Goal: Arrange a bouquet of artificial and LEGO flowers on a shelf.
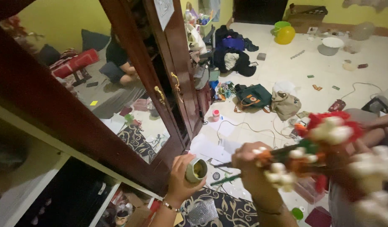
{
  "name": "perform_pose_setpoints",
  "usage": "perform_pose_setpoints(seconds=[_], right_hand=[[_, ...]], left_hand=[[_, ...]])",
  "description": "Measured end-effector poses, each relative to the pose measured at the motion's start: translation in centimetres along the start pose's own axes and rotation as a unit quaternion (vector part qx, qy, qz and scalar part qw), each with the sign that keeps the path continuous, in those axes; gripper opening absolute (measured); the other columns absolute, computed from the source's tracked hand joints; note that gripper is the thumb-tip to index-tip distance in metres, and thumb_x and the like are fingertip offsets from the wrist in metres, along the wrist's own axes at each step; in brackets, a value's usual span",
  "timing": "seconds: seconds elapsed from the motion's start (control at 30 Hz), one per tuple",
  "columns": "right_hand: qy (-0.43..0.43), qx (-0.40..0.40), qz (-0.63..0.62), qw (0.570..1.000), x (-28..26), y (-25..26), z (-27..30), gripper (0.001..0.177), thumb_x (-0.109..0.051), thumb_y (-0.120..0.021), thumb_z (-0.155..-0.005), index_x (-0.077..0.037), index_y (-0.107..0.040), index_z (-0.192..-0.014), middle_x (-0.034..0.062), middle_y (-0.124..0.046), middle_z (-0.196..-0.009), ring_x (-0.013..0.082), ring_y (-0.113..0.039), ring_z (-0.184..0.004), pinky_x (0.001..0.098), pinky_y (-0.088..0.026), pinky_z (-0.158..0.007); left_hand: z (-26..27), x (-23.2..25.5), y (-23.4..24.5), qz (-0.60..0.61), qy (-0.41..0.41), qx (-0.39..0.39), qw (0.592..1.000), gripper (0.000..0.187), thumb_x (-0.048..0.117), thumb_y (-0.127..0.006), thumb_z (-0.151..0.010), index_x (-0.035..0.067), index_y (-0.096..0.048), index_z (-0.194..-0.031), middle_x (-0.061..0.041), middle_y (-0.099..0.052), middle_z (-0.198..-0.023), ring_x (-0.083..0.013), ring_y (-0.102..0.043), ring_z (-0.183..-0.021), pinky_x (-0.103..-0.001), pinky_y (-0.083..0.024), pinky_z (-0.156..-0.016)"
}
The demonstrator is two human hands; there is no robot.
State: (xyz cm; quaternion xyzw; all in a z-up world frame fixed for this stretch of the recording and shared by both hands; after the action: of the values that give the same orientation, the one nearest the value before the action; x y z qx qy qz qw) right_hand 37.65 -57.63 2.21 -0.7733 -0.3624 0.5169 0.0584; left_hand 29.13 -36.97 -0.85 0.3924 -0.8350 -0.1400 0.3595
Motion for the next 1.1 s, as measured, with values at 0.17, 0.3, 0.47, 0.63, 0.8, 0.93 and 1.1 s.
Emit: perform_pose_setpoints(seconds=[0.17,0.3,0.47,0.63,0.8,0.93,1.1], right_hand=[[-0.211,0.021,-0.235,0.949,11.1,39.0,5.2,0.048,-0.02,-0.054,-0.1,-0.007,-0.038,-0.143,0.0113,-0.04,-0.14,0.023,-0.049,-0.121,0.0407,-0.043,-0.101],[-0.275,0.03,-0.269,0.923,13.5,38.5,12.2,0.065,-0.018,-0.054,-0.094,-0.008,-0.036,-0.156,0.0122,-0.04,-0.155,0.0242,-0.051,-0.133,0.0411,-0.044,-0.108],[-0.306,0.054,-0.22,0.925,11.6,33.1,9.2,0.066,-0.012,-0.057,-0.089,-0.01,-0.039,-0.153,0.0092,-0.047,-0.15,0.0213,-0.055,-0.128,0.0379,-0.046,-0.106],[-0.338,0.081,-0.17,0.922,12.1,32.8,7.3,0.069,-0.005,-0.06,-0.083,-0.012,-0.042,-0.15,0.0062,-0.054,-0.145,0.0184,-0.058,-0.124,0.0347,-0.048,-0.104],[-0.323,0.075,-0.06,0.941,16.1,14.0,4.8,0.053,-0.008,-0.066,-0.084,-0.011,-0.049,-0.134,0.0041,-0.058,-0.126,0.0155,-0.058,-0.108,0.0324,-0.047,-0.091],[-0.258,0.04,0.121,0.958,10.5,-0.9,-0.7,0.026,-0.021,-0.075,-0.09,-0.005,-0.059,-0.104,0.0022,-0.059,-0.091,0.0119,-0.055,-0.078,0.0304,-0.044,-0.066],[-0.252,-0.005,0.251,0.935,5.6,-6.5,-2.6,0.03,-0.027,-0.075,-0.094,-0.004,-0.064,-0.079,0.0012,-0.059,-0.059,0.0093,-0.053,-0.053,0.0267,-0.042,-0.05]], left_hand=[[0.5,-0.2,-1.6,0.027,0.093,-0.053,0.994,0.07,0.027,-0.088,-0.068,0.008,-0.055,-0.126,-0.014,-0.065,-0.116,-0.0344,-0.064,-0.107,-0.043,-0.052,-0.094],[0.1,0.5,-1.5,0.055,0.153,-0.057,0.985,0.065,0.023,-0.086,-0.065,0.007,-0.06,-0.122,-0.014,-0.067,-0.111,-0.0339,-0.065,-0.105,-0.043,-0.052,-0.093],[0.2,0.4,-1.7,0.079,0.222,-0.073,0.969,0.067,0.021,-0.083,-0.061,0.006,-0.06,-0.122,-0.015,-0.067,-0.111,-0.0328,-0.067,-0.105,-0.043,-0.053,-0.093],[0.2,0.6,-1.8,0.062,0.242,-0.07,0.966,0.07,0.019,-0.082,-0.058,0.006,-0.059,-0.123,-0.015,-0.067,-0.11,-0.0345,-0.066,-0.105,-0.043,-0.051,-0.094],[-0.1,1.9,-1.4,0.025,0.132,-0.02,0.991,0.073,0.019,-0.086,-0.059,0.004,-0.056,-0.125,-0.017,-0.067,-0.112,-0.0375,-0.064,-0.106,-0.047,-0.05,-0.097],[0.2,2.2,-1.8,0.043,0.11,-0.015,0.993,0.071,0.019,-0.088,-0.06,0.005,-0.058,-0.123,-0.016,-0.067,-0.111,-0.0371,-0.064,-0.105,-0.046,-0.051,-0.095],[1.6,0.8,-2.7,0.169,0.21,-0.01,0.963,0.064,0.023,-0.091,-0.062,0.006,-0.062,-0.115,-0.013,-0.07,-0.102,-0.0291,-0.071,-0.095,-0.041,-0.057,-0.085]])
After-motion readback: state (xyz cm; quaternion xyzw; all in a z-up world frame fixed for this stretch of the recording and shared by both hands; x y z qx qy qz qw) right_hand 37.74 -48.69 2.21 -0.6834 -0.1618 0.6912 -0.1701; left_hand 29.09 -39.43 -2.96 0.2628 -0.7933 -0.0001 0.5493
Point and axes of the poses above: each hand's wrist, its own z-axis away from the middle knuckle, its own y-axis out of the back of the hand, x = y × z, the point moved 8 cm from there along -z, towards the middle knuckle
